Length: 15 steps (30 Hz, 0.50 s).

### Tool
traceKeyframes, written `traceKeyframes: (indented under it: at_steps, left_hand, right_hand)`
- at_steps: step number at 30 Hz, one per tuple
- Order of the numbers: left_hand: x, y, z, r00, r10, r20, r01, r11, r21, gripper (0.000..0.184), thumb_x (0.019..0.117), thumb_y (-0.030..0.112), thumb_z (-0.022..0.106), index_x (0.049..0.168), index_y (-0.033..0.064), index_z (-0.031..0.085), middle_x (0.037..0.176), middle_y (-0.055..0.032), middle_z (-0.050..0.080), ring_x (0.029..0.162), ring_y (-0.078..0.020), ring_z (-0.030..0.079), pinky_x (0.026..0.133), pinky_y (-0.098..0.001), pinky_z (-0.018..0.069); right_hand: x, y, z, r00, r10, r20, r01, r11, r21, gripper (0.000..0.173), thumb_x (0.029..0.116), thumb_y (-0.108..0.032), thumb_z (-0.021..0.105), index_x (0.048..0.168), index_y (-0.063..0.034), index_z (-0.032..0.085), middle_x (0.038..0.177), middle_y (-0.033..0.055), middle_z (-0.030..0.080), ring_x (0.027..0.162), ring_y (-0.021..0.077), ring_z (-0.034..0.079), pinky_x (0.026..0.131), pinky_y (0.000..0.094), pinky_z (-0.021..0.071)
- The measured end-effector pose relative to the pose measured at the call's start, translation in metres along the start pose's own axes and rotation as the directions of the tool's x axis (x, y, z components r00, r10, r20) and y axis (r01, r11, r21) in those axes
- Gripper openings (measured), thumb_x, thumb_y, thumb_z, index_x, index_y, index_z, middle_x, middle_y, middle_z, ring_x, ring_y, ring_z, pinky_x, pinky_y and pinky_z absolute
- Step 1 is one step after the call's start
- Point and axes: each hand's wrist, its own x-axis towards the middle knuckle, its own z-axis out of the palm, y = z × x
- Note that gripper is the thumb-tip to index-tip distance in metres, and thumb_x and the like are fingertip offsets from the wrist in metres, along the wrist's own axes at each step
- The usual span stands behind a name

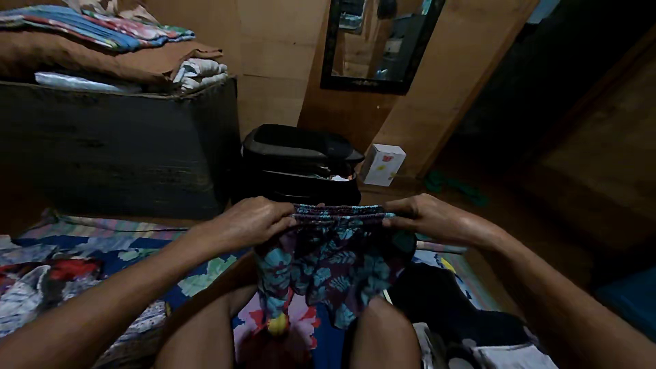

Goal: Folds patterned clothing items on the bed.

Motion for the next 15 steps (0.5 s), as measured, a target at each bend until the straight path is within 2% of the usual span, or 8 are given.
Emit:
traceKeyframes:
  at_steps: [2,4,5,6,8,10,13,15]
  left_hand:
    - [0.003,-0.005,-0.006,1.000,-0.018,0.025,0.020,0.996,-0.083,0.036,0.1059,0.034,0.053,0.113,0.0028,0.070,0.085,-0.0127,0.069,0.079,-0.0253,0.067,0.073,-0.0481,0.0523]
    - [0.007,-0.009,-0.008,1.000,-0.006,-0.007,0.005,0.985,-0.174,0.031,0.1035,0.031,0.058,0.108,0.0036,0.073,0.087,-0.0089,0.071,0.081,-0.0169,0.065,0.075,-0.0401,0.0514]
    - [0.008,-0.011,-0.006,0.999,0.011,-0.042,-0.020,0.974,-0.226,0.028,0.1022,0.028,0.060,0.103,0.0036,0.073,0.088,-0.0052,0.069,0.081,-0.0099,0.062,0.075,-0.0323,0.0495]
    - [0.009,-0.012,-0.006,0.998,0.021,-0.057,-0.037,0.959,-0.280,0.026,0.1014,0.024,0.060,0.100,0.0027,0.074,0.090,-0.0028,0.068,0.083,-0.0050,0.060,0.077,-0.0262,0.0486]
    - [0.012,-0.009,-0.005,0.999,-0.017,-0.032,0.004,0.933,-0.360,0.023,0.1022,0.022,0.060,0.097,0.0036,0.072,0.086,0.0020,0.066,0.079,0.0019,0.057,0.074,-0.0194,0.0465]
    - [0.015,-0.003,-0.006,0.997,-0.068,0.031,0.075,0.911,-0.406,0.022,0.1032,0.022,0.059,0.100,0.0032,0.070,0.085,0.0013,0.065,0.077,0.0008,0.055,0.073,-0.0213,0.0461]
    - [0.023,0.003,-0.001,0.994,-0.092,0.054,0.107,0.890,-0.444,0.020,0.1028,0.021,0.060,0.102,0.0039,0.069,0.087,0.0013,0.065,0.078,0.0004,0.056,0.074,-0.0216,0.0475]
    - [0.028,0.009,0.003,0.994,-0.094,0.060,0.111,0.879,-0.463,0.021,0.1032,0.021,0.059,0.105,0.0031,0.069,0.090,0.0002,0.065,0.080,-0.0001,0.057,0.076,-0.0216,0.0476]
  right_hand:
    - [0.001,0.002,0.000,0.999,-0.043,0.013,0.041,0.993,0.112,0.026,0.1045,-0.027,0.057,0.097,-0.0058,0.070,0.079,-0.0013,0.061,0.072,0.0020,0.054,0.069,0.0250,0.0452]
    - [0.002,0.003,0.002,0.997,-0.077,0.019,0.072,0.979,0.192,0.025,0.1041,-0.025,0.056,0.089,-0.0079,0.068,0.075,-0.0063,0.058,0.069,-0.0026,0.052,0.066,0.0201,0.0435]
    - [0.003,0.003,0.003,0.996,-0.086,0.017,0.080,0.971,0.227,0.025,0.1041,-0.024,0.055,0.088,-0.0086,0.067,0.073,-0.0076,0.057,0.067,-0.0036,0.052,0.065,0.0186,0.0436]
    - [0.004,0.002,0.005,0.996,-0.085,0.022,0.077,0.961,0.265,0.024,0.1042,-0.022,0.054,0.088,-0.0091,0.066,0.073,-0.0082,0.056,0.067,-0.0041,0.053,0.064,0.0176,0.0442]
    - [0.005,-0.002,0.009,0.998,-0.053,0.032,0.038,0.934,0.355,0.020,0.1044,-0.019,0.053,0.092,-0.0095,0.065,0.074,-0.0089,0.057,0.067,-0.0046,0.055,0.063,0.0163,0.0464]
    - [0.009,-0.006,0.015,0.998,-0.039,0.041,0.017,0.898,0.440,0.016,0.1033,-0.019,0.056,0.101,-0.0083,0.067,0.078,-0.0087,0.061,0.068,-0.0046,0.057,0.064,0.0158,0.0489]
    - [0.016,-0.011,0.026,0.999,-0.026,0.019,0.011,0.835,0.550,0.013,0.1019,-0.014,0.057,0.094,-0.0100,0.067,0.075,-0.0106,0.062,0.066,-0.0052,0.057,0.062,0.0145,0.0478]
    - [0.019,-0.017,0.033,1.000,-0.023,0.007,0.014,0.790,0.613,0.013,0.1017,-0.012,0.057,0.096,-0.0105,0.068,0.078,-0.0115,0.064,0.068,-0.0054,0.059,0.063,0.0140,0.0492]
